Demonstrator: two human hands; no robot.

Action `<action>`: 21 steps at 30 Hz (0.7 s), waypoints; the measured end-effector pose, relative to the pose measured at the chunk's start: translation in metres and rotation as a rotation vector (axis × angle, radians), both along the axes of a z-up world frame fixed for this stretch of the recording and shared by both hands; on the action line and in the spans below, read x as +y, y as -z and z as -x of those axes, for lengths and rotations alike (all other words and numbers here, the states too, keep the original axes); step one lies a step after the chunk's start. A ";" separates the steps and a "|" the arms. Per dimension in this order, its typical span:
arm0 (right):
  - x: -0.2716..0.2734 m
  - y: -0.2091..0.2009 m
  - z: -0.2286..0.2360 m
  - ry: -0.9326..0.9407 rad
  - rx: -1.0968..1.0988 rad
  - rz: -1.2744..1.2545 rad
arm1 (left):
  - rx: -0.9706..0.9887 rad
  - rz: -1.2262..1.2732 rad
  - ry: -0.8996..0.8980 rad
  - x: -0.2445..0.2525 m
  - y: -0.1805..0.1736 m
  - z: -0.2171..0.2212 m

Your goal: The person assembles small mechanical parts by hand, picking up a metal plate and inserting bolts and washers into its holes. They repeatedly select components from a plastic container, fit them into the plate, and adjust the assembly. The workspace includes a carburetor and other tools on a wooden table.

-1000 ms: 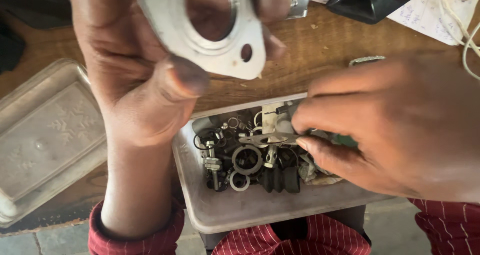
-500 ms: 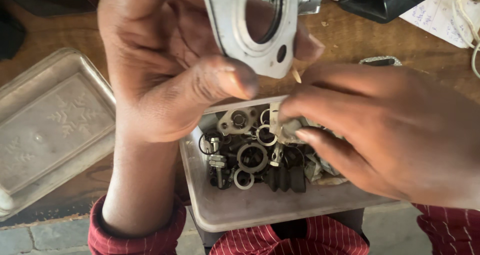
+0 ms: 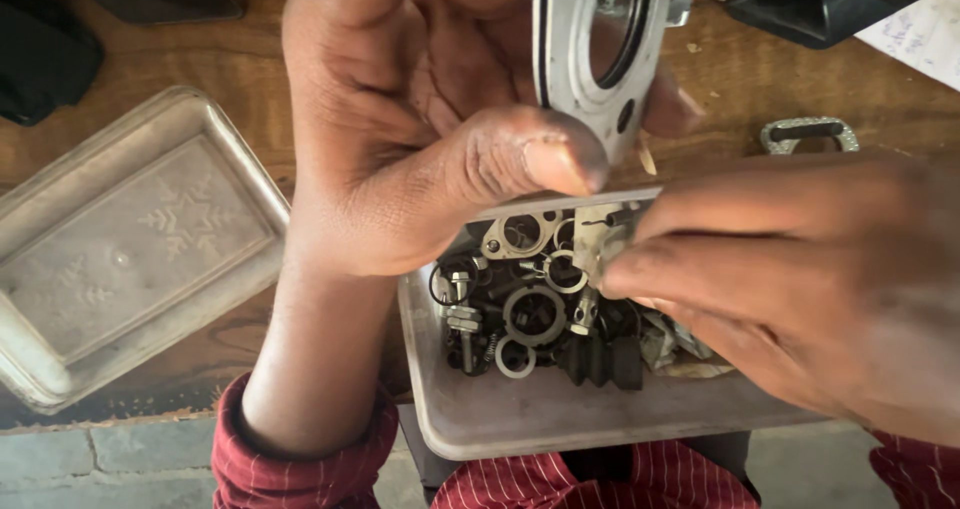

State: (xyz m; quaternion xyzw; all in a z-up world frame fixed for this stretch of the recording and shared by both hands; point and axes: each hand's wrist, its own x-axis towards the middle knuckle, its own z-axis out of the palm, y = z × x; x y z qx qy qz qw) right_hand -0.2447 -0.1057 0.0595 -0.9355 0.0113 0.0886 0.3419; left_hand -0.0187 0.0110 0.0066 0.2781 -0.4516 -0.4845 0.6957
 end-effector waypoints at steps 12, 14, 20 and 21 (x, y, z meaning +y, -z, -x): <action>0.013 -0.016 -0.022 0.023 -0.269 0.010 | 0.032 -0.022 -0.042 0.002 0.001 0.001; 0.023 0.014 -0.039 -0.123 -0.323 0.207 | 0.036 -0.021 -0.049 0.003 0.002 0.000; 0.029 0.002 -0.002 -0.073 -0.118 0.204 | 0.001 -0.019 -0.065 0.004 0.000 0.003; 0.032 0.015 0.010 -0.127 -0.132 0.216 | -0.010 -0.019 -0.068 0.003 0.000 0.004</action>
